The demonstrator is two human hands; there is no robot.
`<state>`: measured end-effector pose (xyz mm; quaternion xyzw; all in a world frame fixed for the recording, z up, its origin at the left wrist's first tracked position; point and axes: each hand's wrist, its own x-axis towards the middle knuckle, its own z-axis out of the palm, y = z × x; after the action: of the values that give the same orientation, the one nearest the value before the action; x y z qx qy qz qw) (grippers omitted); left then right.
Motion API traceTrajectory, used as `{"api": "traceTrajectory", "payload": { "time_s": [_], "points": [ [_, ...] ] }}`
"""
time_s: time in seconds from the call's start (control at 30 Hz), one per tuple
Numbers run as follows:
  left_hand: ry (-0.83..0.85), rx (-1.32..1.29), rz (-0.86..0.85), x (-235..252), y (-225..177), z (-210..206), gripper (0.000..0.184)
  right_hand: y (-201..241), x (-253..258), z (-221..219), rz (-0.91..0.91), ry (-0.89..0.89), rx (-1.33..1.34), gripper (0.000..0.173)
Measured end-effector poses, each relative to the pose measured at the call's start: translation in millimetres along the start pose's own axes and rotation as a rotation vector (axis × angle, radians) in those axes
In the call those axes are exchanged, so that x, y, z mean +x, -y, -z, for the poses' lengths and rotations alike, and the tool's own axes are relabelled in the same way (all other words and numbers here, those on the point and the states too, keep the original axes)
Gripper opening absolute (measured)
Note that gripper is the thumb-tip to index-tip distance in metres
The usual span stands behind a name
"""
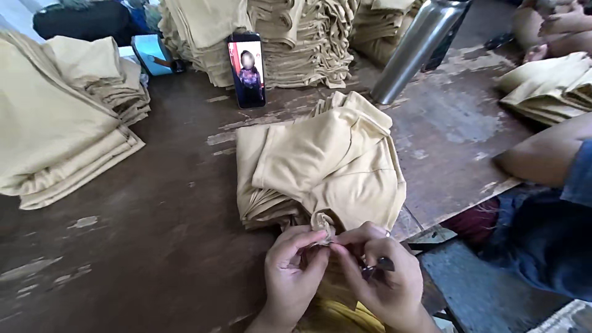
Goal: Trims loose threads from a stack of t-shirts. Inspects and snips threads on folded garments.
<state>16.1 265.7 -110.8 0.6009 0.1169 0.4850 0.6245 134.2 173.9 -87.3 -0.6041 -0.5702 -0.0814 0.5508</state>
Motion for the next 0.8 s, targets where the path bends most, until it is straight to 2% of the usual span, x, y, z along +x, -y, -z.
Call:
{"api": "traceTrajectory", "payload": {
  "time_s": [0.17, 0.3, 0.37, 0.47, 0.5, 0.8],
  "points": [
    [-0.07, 0.094, -0.053, -5, 7, -7, 0.025, 23, -8, 13, -0.009, 0.19, -0.101, 0.015],
    [-0.079, 0.046, -0.015, -3, 3, -8, 0.015, 29, -14, 15, 0.052, 0.365, 0.06, 0.012],
    [-0.079, -0.008, 0.031, -1, -1, -7, 0.011, 22, -18, 17, -0.015, 0.362, 0.076, 0.019],
    [-0.08, -0.083, 0.088, 0, -4, -2, 0.009, 5, -23, 22, -0.142, 0.294, -0.097, 0.041],
    [-0.082, -0.113, 0.113, -1, -4, 0, 0.009, 0, -24, 23, -0.167, 0.298, -0.152, 0.044],
    [-0.061, -0.254, 0.191, -3, -10, 4, 0.008, 3, -19, 9, -0.161, 0.292, -0.408, 0.047]
  ]
}}
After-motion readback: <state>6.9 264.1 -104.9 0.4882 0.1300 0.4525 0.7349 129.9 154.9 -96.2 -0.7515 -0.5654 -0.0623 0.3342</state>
